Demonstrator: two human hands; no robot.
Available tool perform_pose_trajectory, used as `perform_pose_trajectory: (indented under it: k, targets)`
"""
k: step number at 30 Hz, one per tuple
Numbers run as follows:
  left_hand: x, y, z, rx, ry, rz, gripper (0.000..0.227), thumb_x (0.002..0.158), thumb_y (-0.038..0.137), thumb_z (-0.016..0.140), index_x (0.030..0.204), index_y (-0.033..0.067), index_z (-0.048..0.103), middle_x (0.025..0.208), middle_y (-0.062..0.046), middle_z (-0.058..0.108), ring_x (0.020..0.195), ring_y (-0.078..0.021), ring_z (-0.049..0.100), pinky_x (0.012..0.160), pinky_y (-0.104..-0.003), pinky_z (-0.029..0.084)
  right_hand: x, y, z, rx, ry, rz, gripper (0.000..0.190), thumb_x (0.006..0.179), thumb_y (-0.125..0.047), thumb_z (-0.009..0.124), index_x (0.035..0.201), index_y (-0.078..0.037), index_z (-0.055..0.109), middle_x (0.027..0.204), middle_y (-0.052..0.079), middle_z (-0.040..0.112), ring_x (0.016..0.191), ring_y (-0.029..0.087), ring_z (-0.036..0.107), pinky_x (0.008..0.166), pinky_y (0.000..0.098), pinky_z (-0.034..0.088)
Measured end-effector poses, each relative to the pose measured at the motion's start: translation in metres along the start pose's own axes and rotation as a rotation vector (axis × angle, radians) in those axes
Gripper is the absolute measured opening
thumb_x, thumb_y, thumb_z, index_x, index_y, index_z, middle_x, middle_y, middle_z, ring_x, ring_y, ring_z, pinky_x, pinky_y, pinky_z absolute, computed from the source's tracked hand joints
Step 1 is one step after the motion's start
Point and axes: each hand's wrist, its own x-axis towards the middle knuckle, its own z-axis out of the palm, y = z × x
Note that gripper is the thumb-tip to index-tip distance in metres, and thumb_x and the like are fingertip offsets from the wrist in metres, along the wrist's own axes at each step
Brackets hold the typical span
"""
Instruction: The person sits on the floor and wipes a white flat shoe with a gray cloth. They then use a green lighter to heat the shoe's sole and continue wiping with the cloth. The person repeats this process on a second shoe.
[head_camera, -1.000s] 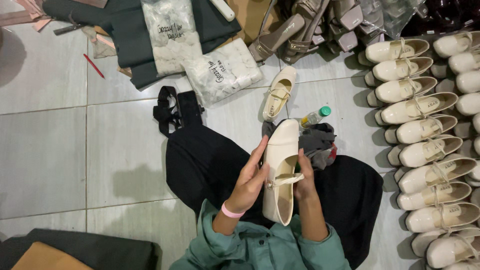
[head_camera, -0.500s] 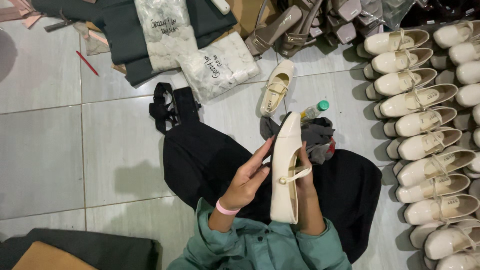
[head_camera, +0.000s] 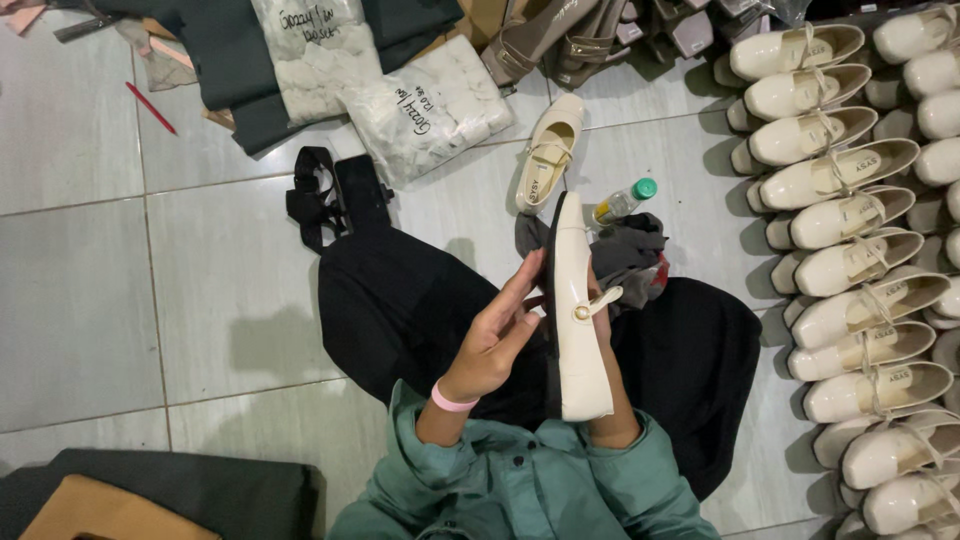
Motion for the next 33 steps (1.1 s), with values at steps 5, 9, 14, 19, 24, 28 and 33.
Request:
perform_pose_trajectory:
  k: [5,9,14,19,24,28,33]
  targets:
    - [-0.001,0.002,0.002,0.031,-0.007,0.027,0.063,0.108,-0.003,0.047,0.165,-0.0022,0.020,0.175,-0.016,0.022,0.161,-0.0253,0.025,0.131,-0.041,0.027,-0.007,-0.001,0.001,-0.059,0.011,-0.031,0.044,0.113,-0.045,0.046,0.125,-0.006,0.064,0.101,0.006,0.070,0.083,0.019,0.069,0.070,0.0353,0.058]
    - [-0.002,0.005,0.004,0.038,-0.011,0.036,0.064,0.107,-0.005,0.048,0.165,-0.0009,0.021,0.174,-0.016,0.023,0.160,-0.0259,0.030,0.129,-0.041,0.030,-0.009,-0.008,0.015,-0.017,-0.159,0.013,0.057,0.110,-0.052,0.040,0.128,-0.004,0.063,0.105,0.010,0.072,0.089,0.023,0.072,0.077,0.0377,0.061]
    - [-0.002,0.005,0.006,0.057,-0.002,0.050,0.065,0.107,-0.004,0.053,0.165,0.0001,0.025,0.173,-0.016,0.026,0.159,-0.0255,0.031,0.129,-0.040,0.033,-0.009,-0.010,0.020,0.175,-0.225,0.024,0.058,0.110,-0.051,0.035,0.144,-0.007,0.053,0.133,0.011,0.065,0.110,0.026,0.069,0.083,0.0443,0.062]
    - [0.001,0.005,0.009,0.310,0.074,0.123,0.076,0.093,0.005,0.078,0.158,0.0014,0.039,0.161,-0.015,0.040,0.146,-0.0238,0.046,0.116,-0.037,0.046,-0.002,-0.004,-0.010,0.191,-0.280,0.020,0.061,0.114,-0.046,0.039,0.153,0.000,0.048,0.144,0.017,0.060,0.117,0.031,0.067,0.079,0.0435,0.063]
    - [0.009,0.001,0.017,0.514,0.273,0.151,0.068,0.078,0.013,0.089,0.137,0.0014,0.058,0.133,-0.011,0.054,0.105,-0.0144,0.062,0.081,-0.028,0.055,0.008,0.010,-0.050,0.174,-0.341,0.112,0.062,0.111,-0.045,0.051,0.152,0.002,0.048,0.137,0.019,0.061,0.106,0.031,0.068,0.078,0.0408,0.063]
    - [0.021,-0.008,0.022,0.461,0.454,0.159,0.031,0.093,0.008,0.080,0.122,0.0022,0.073,0.111,-0.007,0.067,0.089,-0.0114,0.068,0.079,-0.025,0.057,-0.002,0.023,-0.071,0.076,-0.310,0.047,0.062,0.107,-0.043,0.059,0.147,0.003,0.048,0.132,0.017,0.062,0.106,0.029,0.067,0.082,0.0393,0.062]
    - [0.028,-0.005,0.020,0.357,0.494,0.124,0.017,0.103,0.010,0.069,0.117,0.0026,0.074,0.112,-0.007,0.067,0.087,-0.0114,0.066,0.077,-0.026,0.056,-0.008,0.026,-0.065,-0.005,-0.297,-0.060,0.062,0.103,-0.040,0.068,0.142,0.004,0.049,0.125,0.015,0.062,0.106,0.025,0.066,0.086,0.0375,0.062]
